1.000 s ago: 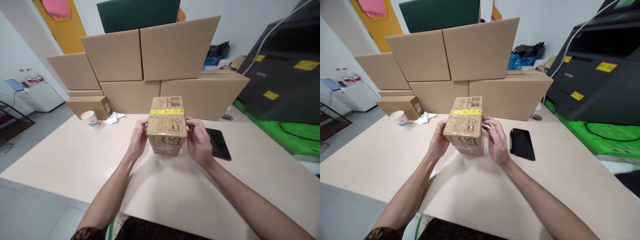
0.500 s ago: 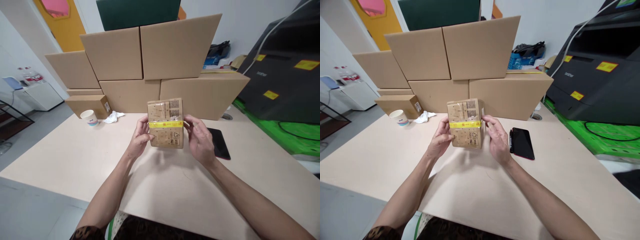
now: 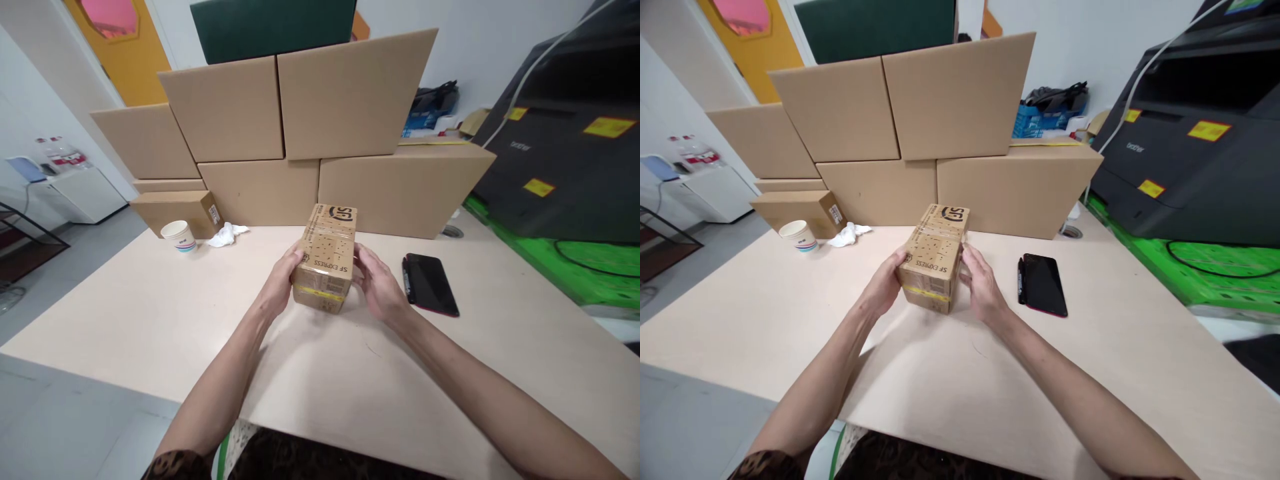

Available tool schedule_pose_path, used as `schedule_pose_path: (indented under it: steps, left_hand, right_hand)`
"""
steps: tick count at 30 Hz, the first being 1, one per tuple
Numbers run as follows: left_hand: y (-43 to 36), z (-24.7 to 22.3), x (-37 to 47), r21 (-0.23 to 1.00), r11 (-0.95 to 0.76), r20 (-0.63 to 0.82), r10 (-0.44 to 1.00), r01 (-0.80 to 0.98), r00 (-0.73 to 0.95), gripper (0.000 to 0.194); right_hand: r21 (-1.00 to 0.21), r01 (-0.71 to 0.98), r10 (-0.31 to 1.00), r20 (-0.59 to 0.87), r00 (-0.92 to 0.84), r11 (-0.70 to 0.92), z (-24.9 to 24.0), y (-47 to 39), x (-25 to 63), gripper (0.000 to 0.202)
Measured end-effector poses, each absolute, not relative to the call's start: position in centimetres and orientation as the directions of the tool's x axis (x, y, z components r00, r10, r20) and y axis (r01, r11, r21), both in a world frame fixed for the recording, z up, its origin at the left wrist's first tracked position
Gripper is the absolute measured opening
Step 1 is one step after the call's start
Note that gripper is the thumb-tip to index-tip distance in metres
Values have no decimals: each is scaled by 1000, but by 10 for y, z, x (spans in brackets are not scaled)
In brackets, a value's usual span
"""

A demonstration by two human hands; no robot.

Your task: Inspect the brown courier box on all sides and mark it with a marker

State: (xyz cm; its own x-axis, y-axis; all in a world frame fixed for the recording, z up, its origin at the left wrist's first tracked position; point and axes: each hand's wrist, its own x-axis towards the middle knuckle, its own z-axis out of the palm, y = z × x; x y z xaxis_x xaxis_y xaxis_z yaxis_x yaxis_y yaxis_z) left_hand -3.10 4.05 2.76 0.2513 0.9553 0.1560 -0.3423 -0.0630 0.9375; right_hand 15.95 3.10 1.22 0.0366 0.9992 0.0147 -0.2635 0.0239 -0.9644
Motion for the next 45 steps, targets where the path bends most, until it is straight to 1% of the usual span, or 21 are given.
schedule_pose_path:
  steps: [3,4,6,9,11,14,17,20,21,23,26,28,29,31,32,33,34,36,38,41,45]
  left_hand:
    - [38,30,-36,951,-166,249,912,-263,327,68]
    - [36,30,-37,953,-218,279,901,-209,333,72]
    - [32,28,-37,929,-368,357,864,-38,354,77]
    - [25,22,-33,789,-567,438,789,237,430,79]
    - [21,18,-29,698,-635,455,751,332,479,79]
    - [15,13,-21,573,-700,473,707,426,526,78]
    - [8,8,-10,413,-759,496,651,503,575,71]
    - [4,1,-1,293,-814,512,576,501,637,60]
    - [4,-1,0,284,-816,513,573,503,640,58]
    - [7,-4,0,326,-780,507,621,534,598,60]
    - [16,-6,-4,497,-652,503,754,573,422,72]
    - [22,-3,-8,663,-548,490,833,510,258,83]
    - [25,-1,-11,761,-485,463,871,432,164,89]
    - [30,4,-16,934,-322,320,947,157,37,97]
    - [32,7,-19,975,-223,223,974,-16,39,97]
    - [34,10,-21,977,-119,138,986,-176,98,94]
    - [36,13,-24,955,-27,83,980,-297,179,91]
    - [40,18,-28,903,74,56,957,-423,286,85]
    - [41,21,-32,872,77,69,958,-483,278,79]
    - [44,23,-39,836,60,85,968,-545,236,67]
    - [48,24,-52,848,89,84,951,-523,297,59]
  right_hand:
    - [-924,-367,992,125,-29,106,20,28,159,40]
    - [-910,-391,987,159,-26,137,23,28,160,41]
    - [-903,-395,981,191,-23,167,30,27,165,44]
    - [-940,-301,985,174,-10,164,36,30,174,60]
    - [-964,-196,984,176,31,178,37,33,182,78]
    - [-973,-19,969,229,91,232,36,37,196,105]
    - [-953,114,954,289,84,279,39,37,208,113]
    - [-960,121,962,263,67,254,46,35,213,113]
    - [-967,94,967,245,71,238,49,36,213,112]
    - [-977,8,972,215,98,215,51,38,212,104]
    - [-978,-127,981,148,124,164,47,43,207,89]
    - [-973,-204,990,90,105,111,42,45,203,76]
    - [-967,-242,994,67,88,86,40,45,201,71]
    - [-948,-314,998,45,42,56,37,43,196,62]
    - [-938,-344,999,48,17,51,36,41,193,58]
    - [-929,-367,998,57,-4,51,36,39,191,56]
    - [-923,-381,997,69,-24,54,35,37,189,55]
    - [-918,-391,994,94,-55,65,35,35,187,57]
    - [-916,-394,991,112,-79,72,34,35,187,61]
    - [-924,-376,987,116,-110,66,32,39,190,61]
    - [-950,-303,987,119,-111,80,30,44,194,60]
